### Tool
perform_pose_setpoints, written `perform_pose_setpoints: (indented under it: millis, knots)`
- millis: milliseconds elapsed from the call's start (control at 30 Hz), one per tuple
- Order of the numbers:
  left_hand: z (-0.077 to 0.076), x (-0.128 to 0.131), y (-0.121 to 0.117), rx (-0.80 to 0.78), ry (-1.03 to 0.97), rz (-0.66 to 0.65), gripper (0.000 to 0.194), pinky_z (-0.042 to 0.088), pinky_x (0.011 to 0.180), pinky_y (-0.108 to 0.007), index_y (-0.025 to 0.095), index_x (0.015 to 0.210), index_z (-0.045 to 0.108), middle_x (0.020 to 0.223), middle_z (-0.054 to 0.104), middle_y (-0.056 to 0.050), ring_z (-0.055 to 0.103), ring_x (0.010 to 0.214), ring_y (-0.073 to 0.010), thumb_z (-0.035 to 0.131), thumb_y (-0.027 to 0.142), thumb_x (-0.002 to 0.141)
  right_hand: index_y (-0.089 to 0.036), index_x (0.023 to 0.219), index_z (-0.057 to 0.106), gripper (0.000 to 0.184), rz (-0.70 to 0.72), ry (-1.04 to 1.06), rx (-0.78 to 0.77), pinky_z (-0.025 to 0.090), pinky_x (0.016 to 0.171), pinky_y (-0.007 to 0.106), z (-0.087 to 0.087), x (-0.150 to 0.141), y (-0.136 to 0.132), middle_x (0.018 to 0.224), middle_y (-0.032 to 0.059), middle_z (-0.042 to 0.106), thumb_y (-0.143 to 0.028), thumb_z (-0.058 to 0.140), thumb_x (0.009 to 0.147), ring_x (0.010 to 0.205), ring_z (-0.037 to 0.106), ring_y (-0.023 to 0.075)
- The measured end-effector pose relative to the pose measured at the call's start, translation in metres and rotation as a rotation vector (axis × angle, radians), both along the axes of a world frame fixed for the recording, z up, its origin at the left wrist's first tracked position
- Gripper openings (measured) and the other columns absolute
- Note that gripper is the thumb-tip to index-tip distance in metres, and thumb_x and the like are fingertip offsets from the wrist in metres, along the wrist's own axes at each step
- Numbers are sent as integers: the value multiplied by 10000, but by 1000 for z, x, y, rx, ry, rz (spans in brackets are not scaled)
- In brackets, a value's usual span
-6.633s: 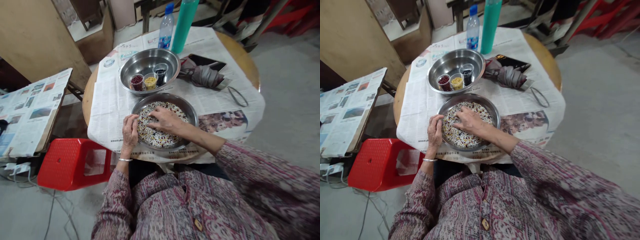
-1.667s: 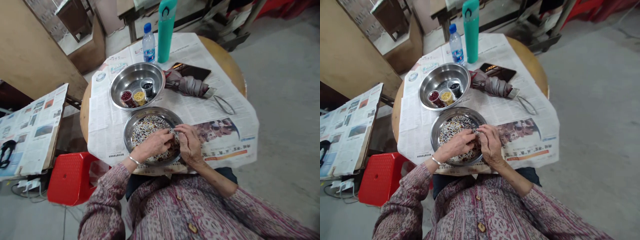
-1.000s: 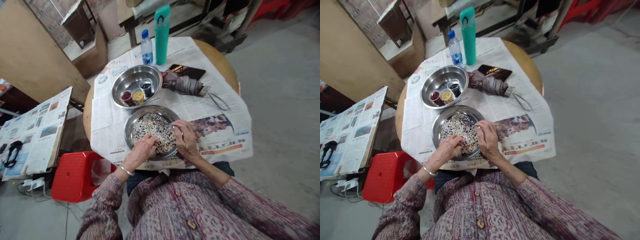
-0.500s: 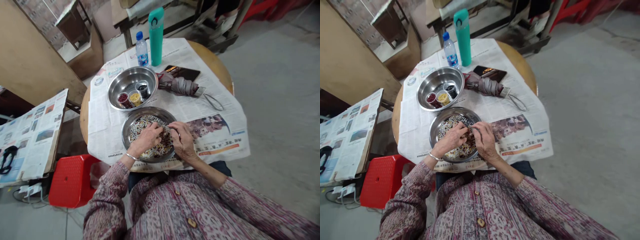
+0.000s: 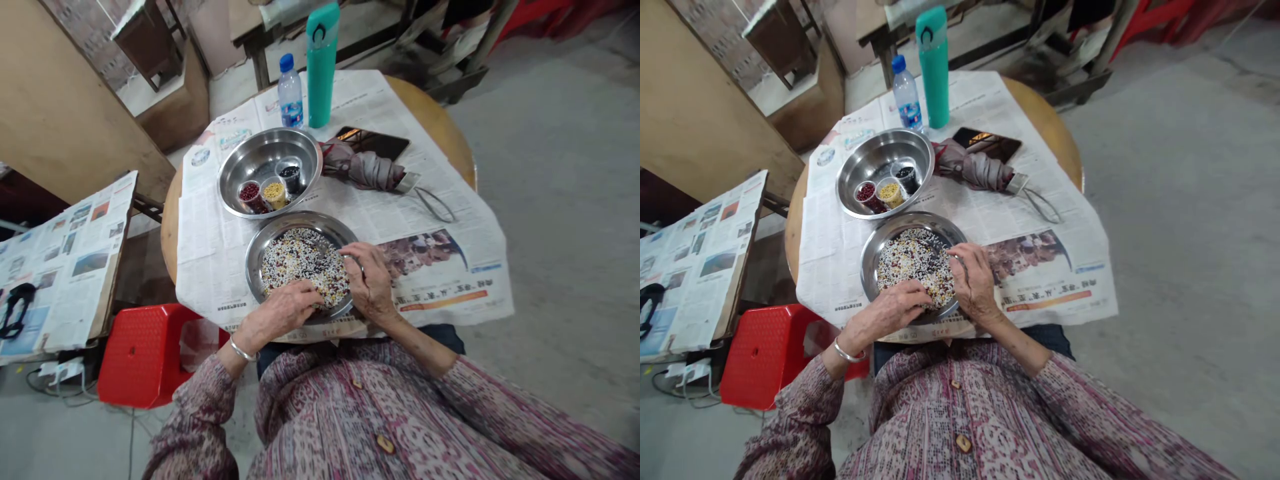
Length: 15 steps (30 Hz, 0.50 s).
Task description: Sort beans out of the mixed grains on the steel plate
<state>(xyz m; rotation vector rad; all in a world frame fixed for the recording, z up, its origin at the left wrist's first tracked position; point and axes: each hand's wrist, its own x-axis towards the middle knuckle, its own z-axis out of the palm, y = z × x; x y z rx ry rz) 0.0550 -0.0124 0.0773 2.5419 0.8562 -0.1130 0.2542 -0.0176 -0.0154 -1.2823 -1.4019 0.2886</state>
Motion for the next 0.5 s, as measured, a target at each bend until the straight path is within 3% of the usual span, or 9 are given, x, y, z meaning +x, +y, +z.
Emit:
perform_pose_setpoints:
  millis: [133, 267, 333, 500]
  knots:
    - [-13, 16, 3, 214, 41, -83, 261, 517, 974, -372, 227, 1177, 684, 1294, 617, -63, 562, 1148, -225, 461, 196, 1046, -238, 1074, 674, 220, -2, 1, -10, 486, 986, 471, -1, 0, 0, 1080, 87, 689, -304, 472, 1019, 1079, 621, 259]
    - [-25, 28, 22, 387, 33, -58, 273, 437, 1103, -470, 245, 1265, 649, 1441, 531, -89, 480, 1316, -278, 491, 261, 1042, -236, 1083, 670, 214, 7, -18, -1, 481, 988, 466, -2, 1, -1, 1085, 90, 692, -296, 474, 1021, 1081, 619, 258]
    - [-28, 30, 36, 423, 58, -21, 298, 418, 1130, -463, 225, 1305, 618, 1406, 555, -95, 495, 1303, -265, 473, 228, 1044, -240, 1077, 671, 206, 6, -20, -2, 477, 988, 464, -2, 2, -1, 1082, 86, 694, -294, 481, 1019, 1077, 623, 257]
    - [-22, 16, 65, 402, 182, 192, 321, 514, 988, -366, 172, 1272, 608, 1231, 618, -99, 577, 1150, -231, 439, 84, 1014, -244, 1077, 676, 202, 2, -14, -10, 470, 987, 465, -1, 2, -2, 1082, 80, 696, -297, 492, 1012, 1074, 624, 259]
